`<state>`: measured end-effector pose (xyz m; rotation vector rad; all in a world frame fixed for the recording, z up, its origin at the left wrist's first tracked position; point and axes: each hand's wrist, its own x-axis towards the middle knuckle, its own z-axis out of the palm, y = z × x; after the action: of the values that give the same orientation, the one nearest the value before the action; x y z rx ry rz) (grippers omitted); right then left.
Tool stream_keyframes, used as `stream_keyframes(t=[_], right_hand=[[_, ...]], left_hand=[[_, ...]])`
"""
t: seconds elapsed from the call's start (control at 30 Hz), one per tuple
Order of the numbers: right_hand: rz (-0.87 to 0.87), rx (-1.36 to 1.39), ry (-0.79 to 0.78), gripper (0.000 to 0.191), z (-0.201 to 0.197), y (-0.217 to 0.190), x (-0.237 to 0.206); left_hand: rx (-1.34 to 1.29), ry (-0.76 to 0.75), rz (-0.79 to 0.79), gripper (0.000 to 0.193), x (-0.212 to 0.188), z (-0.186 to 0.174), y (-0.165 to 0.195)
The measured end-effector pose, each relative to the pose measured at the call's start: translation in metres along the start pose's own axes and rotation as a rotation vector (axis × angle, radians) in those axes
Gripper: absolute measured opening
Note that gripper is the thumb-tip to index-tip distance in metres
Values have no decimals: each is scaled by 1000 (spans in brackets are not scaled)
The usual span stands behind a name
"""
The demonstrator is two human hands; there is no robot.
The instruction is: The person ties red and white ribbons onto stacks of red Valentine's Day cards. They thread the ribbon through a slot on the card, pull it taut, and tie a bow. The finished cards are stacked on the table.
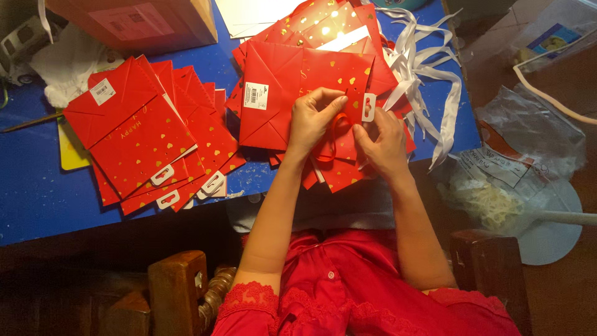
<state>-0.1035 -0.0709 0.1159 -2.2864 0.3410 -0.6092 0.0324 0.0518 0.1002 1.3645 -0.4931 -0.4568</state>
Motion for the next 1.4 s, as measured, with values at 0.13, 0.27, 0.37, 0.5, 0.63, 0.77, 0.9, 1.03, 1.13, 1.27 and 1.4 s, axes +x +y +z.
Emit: stream_keyframes(t=[0.13, 0.27, 0.37, 0.5, 0.63, 0.77, 0.9, 1.03, 1.13, 1.27, 1.4], right_hand=[[13, 13, 49, 38, 3, -3, -3], [65, 19, 22, 38, 3, -1, -5], [60, 18, 36, 39, 5, 1, -7], [31, 21, 67, 44, 8, 2, -6], [74, 25, 44, 37, 7, 1, -5], [98, 105, 57, 36, 2, -7, -5], [-22, 108, 159, 35, 0, -25, -11], [-163, -17, 200, 35, -1, -41, -11], [-188, -8, 180, 41, 0, -44, -4], [99, 446, 55, 47, 3, -32, 17], [197, 669, 63, 31, 12, -14, 42]], left_hand=[[-2, -4, 16, 13, -4, -4, 1], [-8, 9, 37, 12, -4, -5, -1], [2, 12, 41, 12, -5, -4, 1], [107, 34, 6, 12, -10, -6, 7], [-11, -10, -66, 15, -16, -4, 15], [110, 26, 74, 14, -20, 2, 25], [452, 93, 46, 15, -19, 0, 38], [630, 169, 197, 14, -15, -6, 43], [597, 126, 226, 14, -14, -12, 39], [313, 67, 125, 15, -14, -20, 30], [253, 67, 102, 16, -13, -21, 28]])
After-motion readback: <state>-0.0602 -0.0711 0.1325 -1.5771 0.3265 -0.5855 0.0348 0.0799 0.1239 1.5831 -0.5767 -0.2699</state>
